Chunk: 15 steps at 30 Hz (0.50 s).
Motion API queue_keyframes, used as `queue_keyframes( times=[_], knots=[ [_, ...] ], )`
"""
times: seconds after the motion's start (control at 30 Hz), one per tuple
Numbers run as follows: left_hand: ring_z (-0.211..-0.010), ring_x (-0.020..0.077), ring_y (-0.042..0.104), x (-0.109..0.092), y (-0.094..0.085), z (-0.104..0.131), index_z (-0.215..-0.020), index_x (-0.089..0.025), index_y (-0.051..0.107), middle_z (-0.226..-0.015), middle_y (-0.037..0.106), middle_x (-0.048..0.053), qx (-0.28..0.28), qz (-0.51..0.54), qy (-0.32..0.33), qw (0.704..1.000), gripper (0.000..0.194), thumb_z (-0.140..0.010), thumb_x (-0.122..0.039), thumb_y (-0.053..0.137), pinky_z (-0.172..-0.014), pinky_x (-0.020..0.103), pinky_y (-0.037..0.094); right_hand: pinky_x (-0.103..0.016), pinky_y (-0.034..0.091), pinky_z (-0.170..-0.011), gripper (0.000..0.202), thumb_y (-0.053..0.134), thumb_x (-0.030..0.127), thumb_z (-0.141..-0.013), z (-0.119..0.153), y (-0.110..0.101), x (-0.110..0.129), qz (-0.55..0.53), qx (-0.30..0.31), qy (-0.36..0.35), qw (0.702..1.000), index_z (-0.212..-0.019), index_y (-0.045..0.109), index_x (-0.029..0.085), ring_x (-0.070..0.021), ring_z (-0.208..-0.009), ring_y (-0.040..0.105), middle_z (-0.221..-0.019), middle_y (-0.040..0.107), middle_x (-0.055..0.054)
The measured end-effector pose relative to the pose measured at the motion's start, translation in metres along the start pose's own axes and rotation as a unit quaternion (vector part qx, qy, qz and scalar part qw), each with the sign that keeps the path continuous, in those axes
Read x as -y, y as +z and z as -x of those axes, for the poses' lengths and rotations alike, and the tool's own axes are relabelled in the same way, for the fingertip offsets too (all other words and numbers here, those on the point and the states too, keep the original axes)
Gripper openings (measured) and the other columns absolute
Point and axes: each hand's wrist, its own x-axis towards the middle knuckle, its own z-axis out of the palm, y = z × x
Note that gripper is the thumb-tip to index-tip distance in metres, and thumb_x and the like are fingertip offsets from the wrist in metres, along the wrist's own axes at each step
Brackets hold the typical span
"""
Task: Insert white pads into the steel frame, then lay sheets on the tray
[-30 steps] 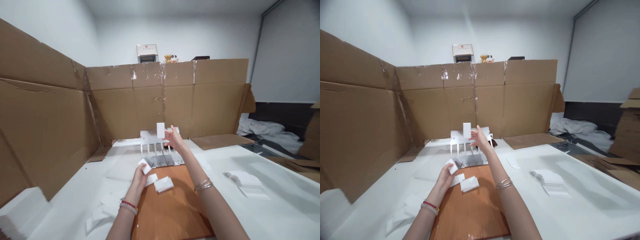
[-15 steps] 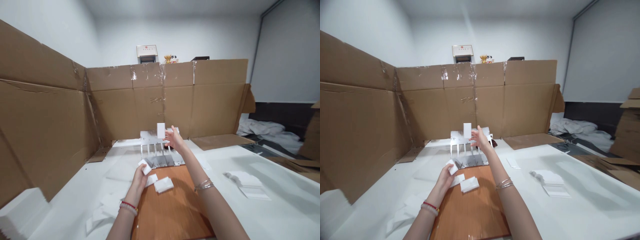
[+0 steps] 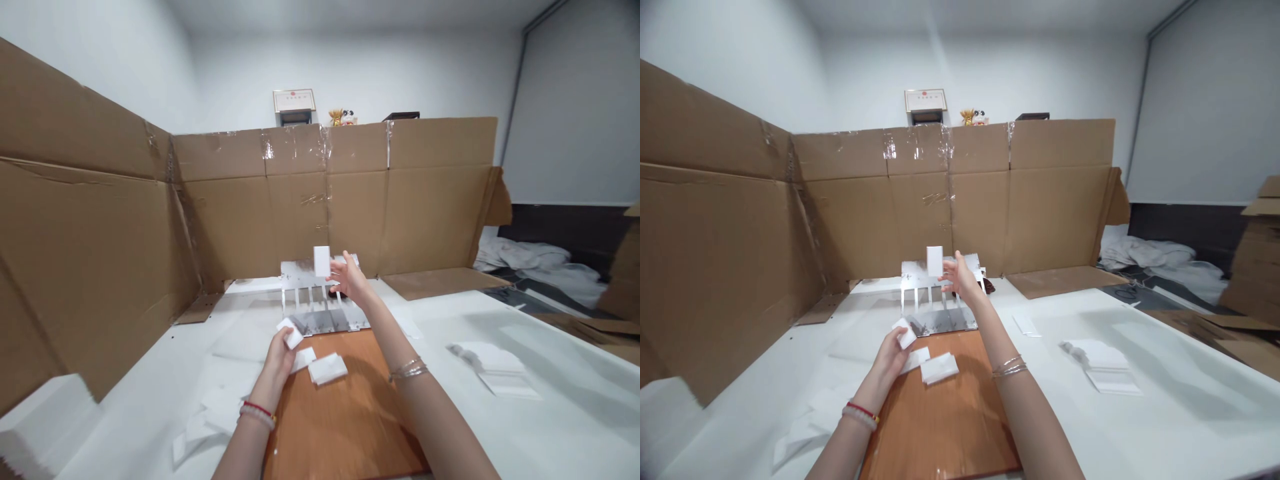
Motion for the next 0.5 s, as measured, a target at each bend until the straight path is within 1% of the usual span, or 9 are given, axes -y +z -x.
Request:
queue_keyframes(
  times=[0.13, 0.27, 0.37, 0.5],
  knots=[
    [-0.079, 0.0156, 0.066, -0.0007, 0.0009, 0.0012, -0.111, -0.014, 0.064, -0.102, 0.068, 0.005, -0.009, -0.011, -0.006, 1.0, 0.023, -0.096, -0.032, 0.064, -0.069, 0.032, 0.058, -0.025, 0.044, -0.048, 0.058, 0.035, 0.069, -0.093, 0.0003, -0.0001, -0.0004, 0.003, 0.005, -0.003, 1.0, -0.082, 0.064, 0.02, -0.0188, -0.067, 0.053, -0.087, 0.065, -0.01],
    [-0.075, 0.0139, 0.065, -0.0008, 0.0014, 0.0021, -0.108, -0.014, 0.064, -0.098, 0.067, 0.004, -0.009, -0.015, -0.007, 1.0, 0.018, -0.097, -0.028, 0.064, -0.065, 0.029, 0.057, -0.024, 0.044, -0.046, 0.059, 0.034, 0.069, -0.094, -0.0001, -0.0001, -0.0006, 0.0, 0.004, -0.003, 1.0, -0.078, 0.063, 0.02, -0.0189, -0.066, 0.054, -0.085, 0.066, -0.01],
    [-0.078, 0.0149, 0.066, -0.0007, 0.0013, 0.0019, -0.11, -0.014, 0.064, -0.1, 0.067, 0.005, -0.01, -0.012, -0.008, 1.0, 0.021, -0.096, -0.03, 0.064, -0.068, 0.03, 0.058, -0.024, 0.044, -0.045, 0.061, 0.034, 0.07, -0.094, -0.0002, -0.0001, -0.0006, -0.002, 0.005, -0.005, 1.0, -0.077, 0.063, 0.019, -0.0179, -0.065, 0.053, -0.084, 0.065, -0.009],
    [-0.083, 0.0168, 0.067, -0.0007, 0.0002, 0.0006, -0.112, -0.014, 0.064, -0.105, 0.068, 0.006, -0.009, -0.004, -0.009, 1.0, 0.025, -0.096, -0.033, 0.064, -0.072, 0.034, 0.059, -0.023, 0.043, -0.044, 0.063, 0.037, 0.075, -0.091, 0.0004, -0.0002, -0.0005, 0.0, 0.011, -0.009, 1.0, -0.074, 0.062, 0.02, -0.0175, -0.064, 0.053, -0.081, 0.064, -0.009]
  ],
)
